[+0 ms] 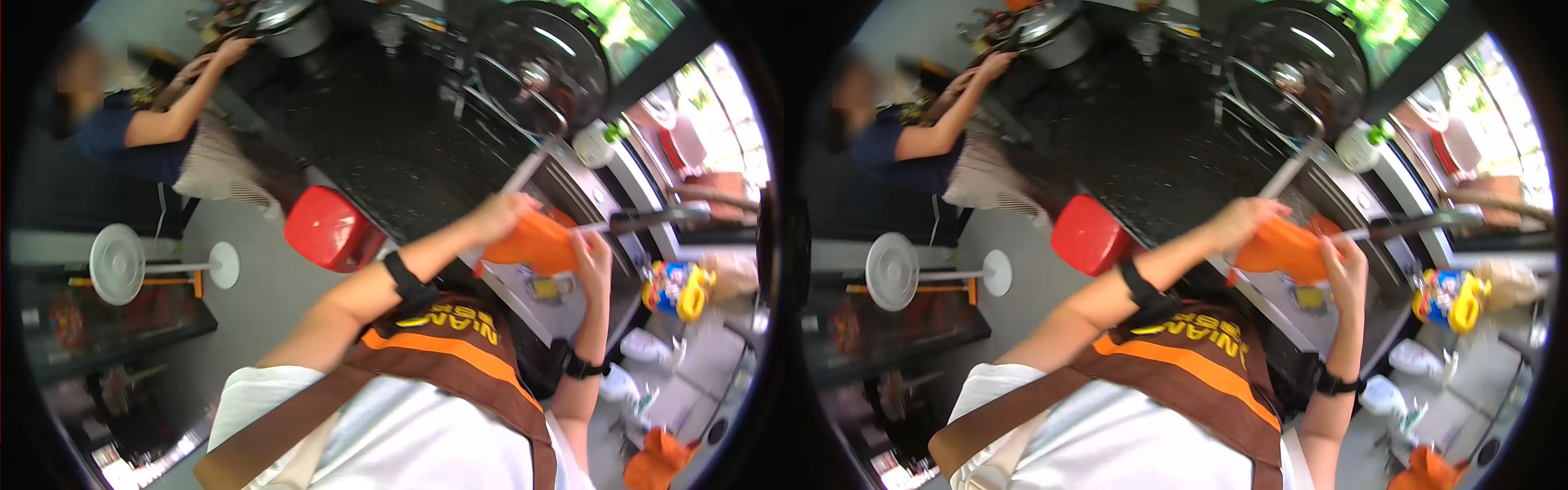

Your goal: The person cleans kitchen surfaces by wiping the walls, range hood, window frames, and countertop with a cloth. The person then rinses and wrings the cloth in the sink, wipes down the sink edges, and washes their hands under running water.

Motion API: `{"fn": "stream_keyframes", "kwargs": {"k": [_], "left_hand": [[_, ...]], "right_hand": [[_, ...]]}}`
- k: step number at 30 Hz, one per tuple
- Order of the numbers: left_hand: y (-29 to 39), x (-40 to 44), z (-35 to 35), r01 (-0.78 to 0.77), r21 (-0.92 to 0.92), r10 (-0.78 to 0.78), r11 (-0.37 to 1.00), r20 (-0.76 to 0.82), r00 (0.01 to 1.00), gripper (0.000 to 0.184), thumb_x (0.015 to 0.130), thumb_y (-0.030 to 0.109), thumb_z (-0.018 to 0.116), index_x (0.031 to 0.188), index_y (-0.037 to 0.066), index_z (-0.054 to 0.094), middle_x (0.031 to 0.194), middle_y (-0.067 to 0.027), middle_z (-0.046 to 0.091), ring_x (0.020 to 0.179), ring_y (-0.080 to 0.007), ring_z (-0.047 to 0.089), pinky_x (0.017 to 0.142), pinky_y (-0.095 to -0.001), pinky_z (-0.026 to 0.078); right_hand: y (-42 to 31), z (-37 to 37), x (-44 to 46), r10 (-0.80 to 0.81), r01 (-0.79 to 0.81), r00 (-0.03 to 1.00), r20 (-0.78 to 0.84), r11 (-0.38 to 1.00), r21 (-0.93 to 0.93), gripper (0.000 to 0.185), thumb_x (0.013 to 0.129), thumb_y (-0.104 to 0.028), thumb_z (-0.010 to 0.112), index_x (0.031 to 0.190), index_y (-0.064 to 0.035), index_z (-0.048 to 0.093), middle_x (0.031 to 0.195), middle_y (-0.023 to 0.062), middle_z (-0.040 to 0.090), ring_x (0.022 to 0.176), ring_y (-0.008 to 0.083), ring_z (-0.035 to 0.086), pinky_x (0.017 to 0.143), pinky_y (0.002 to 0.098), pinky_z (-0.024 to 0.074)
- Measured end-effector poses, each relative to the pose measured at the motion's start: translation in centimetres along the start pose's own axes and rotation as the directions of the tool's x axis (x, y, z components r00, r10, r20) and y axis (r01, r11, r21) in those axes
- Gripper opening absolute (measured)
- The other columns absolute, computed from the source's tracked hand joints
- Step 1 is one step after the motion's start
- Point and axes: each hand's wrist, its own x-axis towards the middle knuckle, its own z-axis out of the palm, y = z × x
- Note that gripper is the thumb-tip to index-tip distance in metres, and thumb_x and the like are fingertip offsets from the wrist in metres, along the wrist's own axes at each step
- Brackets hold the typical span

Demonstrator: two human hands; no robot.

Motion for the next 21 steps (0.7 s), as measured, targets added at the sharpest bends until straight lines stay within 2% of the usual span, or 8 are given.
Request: {"fn": "stream_keyframes", "kwargs": {"k": [1, 3, 11, 14, 16, 17, 19, 21], "left_hand": [[0.6, 0.2, -1.1, 0.319, -0.163, -0.303, 0.934, 0.113, 0.946, 0.05, 0.099, 0.043, 0.041, 0.114, -0.003, 0.055, 0.126, -0.0172, 0.056, 0.115, -0.0255, 0.056, 0.1, -0.0385, 0.041], [1.1, 0.1, -2.0, 0.377, -0.616, -0.345, 0.692, 0.176, 0.922, 0.055, 0.099, 0.048, 0.039, 0.113, -0.001, 0.057, 0.119, -0.0108, 0.061, 0.111, -0.0207, 0.057, 0.099, -0.0355, 0.042], [3.3, -0.1, -4.0, 0.481, -0.641, -0.368, 0.598, 0.314, 0.875, 0.094, 0.087, 0.076, 0.02, 0.129, -0.004, 0.045, 0.136, -0.0153, 0.049, 0.125, -0.0255, 0.048, 0.107, -0.0389, 0.035], [3.2, 0.3, -3.5, 0.511, -0.7, -0.269, 0.498, 0.436, 0.859, 0.074, 0.094, 0.062, 0.037, 0.125, -0.004, 0.048, 0.129, -0.0146, 0.054, 0.12, -0.0243, 0.052, 0.103, -0.0367, 0.039], [2.3, 1.2, -2.2, 0.387, -0.575, -0.261, 0.721, 0.291, 0.92, 0.038, 0.094, 0.026, 0.056, 0.12, -0.001, 0.052, 0.119, -0.0111, 0.059, 0.111, -0.0201, 0.057, 0.099, -0.033, 0.044], [1.9, 2.2, -1.3, 0.387, -0.571, -0.252, 0.724, 0.304, 0.919, 0.038, 0.094, 0.026, 0.056, 0.12, -0.001, 0.052, 0.119, -0.0111, 0.059, 0.111, -0.0201, 0.057, 0.099, -0.033, 0.044], [0.9, 4.6, 1.6, 0.315, -0.54, -0.183, 0.781, 0.285, 0.941, 0.039, 0.08, -0.003, 0.058, 0.118, -0.001, 0.052, 0.112, -0.0102, 0.061, 0.106, -0.0189, 0.059, 0.095, -0.0334, 0.046], [-0.2, 7.6, 5.4, 0.321, -0.331, -0.182, 0.888, 0.388, 0.903, 0.042, 0.076, -0.006, 0.054, 0.118, -0.001, 0.052, 0.11, -0.0107, 0.061, 0.102, -0.0177, 0.06, 0.091, -0.0315, 0.047]], "right_hand": [[-0.3, -0.3, 0.3, 0.04, -0.061, 0.995, 0.09, 0.968, 0.243, 0.02, 0.087, -0.016, 0.067, 0.09, 0.0032, 0.064, 0.081, 0.0016, 0.063, 0.078, 0.0079, 0.056, 0.071, 0.0234, 0.0454], [-0.5, -0.9, 1.3, 0.08, -0.169, 0.961, 0.265, 0.929, 0.331, 0.022, 0.084, -0.012, 0.07, 0.095, 0.0053, 0.062, 0.087, 0.0037, 0.065, 0.08, 0.0094, 0.059, 0.073, 0.0234, 0.0471], [-0.9, 0.4, 2.0, 0.019, -0.168, 0.952, 0.304, 0.865, 0.472, 0.029, 0.082, -0.011, 0.073, 0.102, 0.0066, 0.061, 0.091, 0.0061, 0.066, 0.08, 0.0102, 0.06, 0.069, 0.0233, 0.0486], [0.3, 1.0, 1.8, 0.013, -0.084, 0.962, 0.272, 0.964, 0.251, 0.028, 0.082, -0.012, 0.072, 0.104, 0.003, 0.063, 0.085, 0.0085, 0.067, 0.076, 0.009, 0.061, 0.066, 0.0245, 0.0489], [0.4, 1.0, 1.6, 0.062, -0.064, 0.977, 0.203, 0.998, 0.003, 0.028, 0.082, -0.015, 0.072, 0.104, 0.0003, 0.065, 0.077, 0.0094, 0.067, 0.07, 0.0116, 0.062, 0.064, 0.0277, 0.0503], [1.3, 1.0, 1.7, 0.083, -0.065, 0.976, 0.202, 0.994, -0.092, 0.035, 0.081, -0.016, 0.072, 0.11, 0.0003, 0.062, 0.081, 0.0109, 0.067, 0.074, 0.0181, 0.065, 0.07, 0.0309, 0.052], [5.8, 2.4, 1.8, -0.095, 0.096, 0.993, 0.066, 0.995, -0.012, 0.049, 0.082, -0.014, 0.069, 0.126, -0.0034, 0.052, 0.098, 0.0155, 0.066, 0.084, 0.0225, 0.065, 0.078, 0.0323, 0.0521], [7.8, 2.9, 2.6, -0.142, 0.14, 0.99, 0.017, 0.984, 0.115, 0.07, 0.082, -0.006, 0.061, 0.144, -0.0073, 0.029, 0.12, 0.0147, 0.056, 0.104, 0.0214, 0.06, 0.089, 0.0318, 0.0482]]}}
